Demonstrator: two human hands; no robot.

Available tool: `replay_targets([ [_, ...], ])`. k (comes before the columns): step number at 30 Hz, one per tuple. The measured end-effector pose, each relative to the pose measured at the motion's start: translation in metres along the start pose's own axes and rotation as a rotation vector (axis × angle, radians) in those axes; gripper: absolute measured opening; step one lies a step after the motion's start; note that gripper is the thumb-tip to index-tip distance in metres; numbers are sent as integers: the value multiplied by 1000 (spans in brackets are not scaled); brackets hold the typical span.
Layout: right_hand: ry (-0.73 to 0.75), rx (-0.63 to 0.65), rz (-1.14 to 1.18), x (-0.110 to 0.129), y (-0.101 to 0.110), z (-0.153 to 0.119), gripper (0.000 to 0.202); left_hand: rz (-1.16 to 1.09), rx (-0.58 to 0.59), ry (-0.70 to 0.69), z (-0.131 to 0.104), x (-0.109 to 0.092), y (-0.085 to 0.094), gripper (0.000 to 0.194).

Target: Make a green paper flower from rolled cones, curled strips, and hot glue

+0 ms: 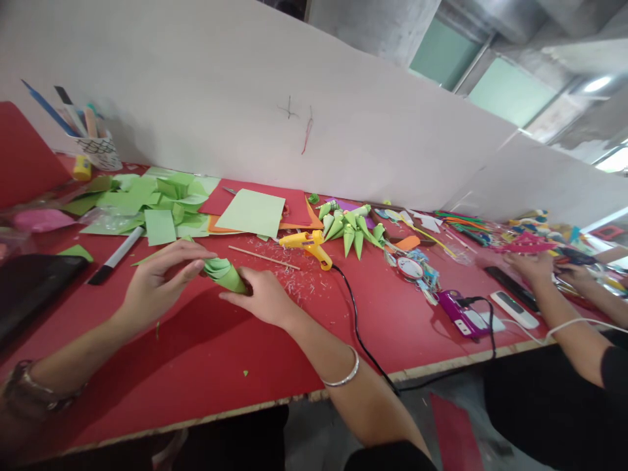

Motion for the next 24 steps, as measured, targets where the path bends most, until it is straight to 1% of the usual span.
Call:
replay_targets([
  [5, -31, 80, 192, 0, -8, -1, 40, -28, 16, -19, 0, -1, -1, 16],
  [10, -23, 96, 307, 0, -12, -1, 40, -25, 37, -45, -1, -3, -2, 16],
  [14, -26, 71, 270, 0, -10, -1, 38, -12, 27, -42, -1, -4, -1, 17],
  [20, 3, -10, 104, 6, 0, -1, 32, -34, 9, -24, -1, -4, -1, 20],
  [24, 16, -47, 47, 6, 4, -1, 31, -36, 25, -31, -2, -4, -3, 28],
])
Point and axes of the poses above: each hand's wrist, its own z-axis towards the middle knuckle, its own y-axis out of the back of the hand, x = y × z, the point moved 7 cm from there along z, towards the middle knuckle, and after that the axes turned 3 degrees about -z, right-handed, at the moved point
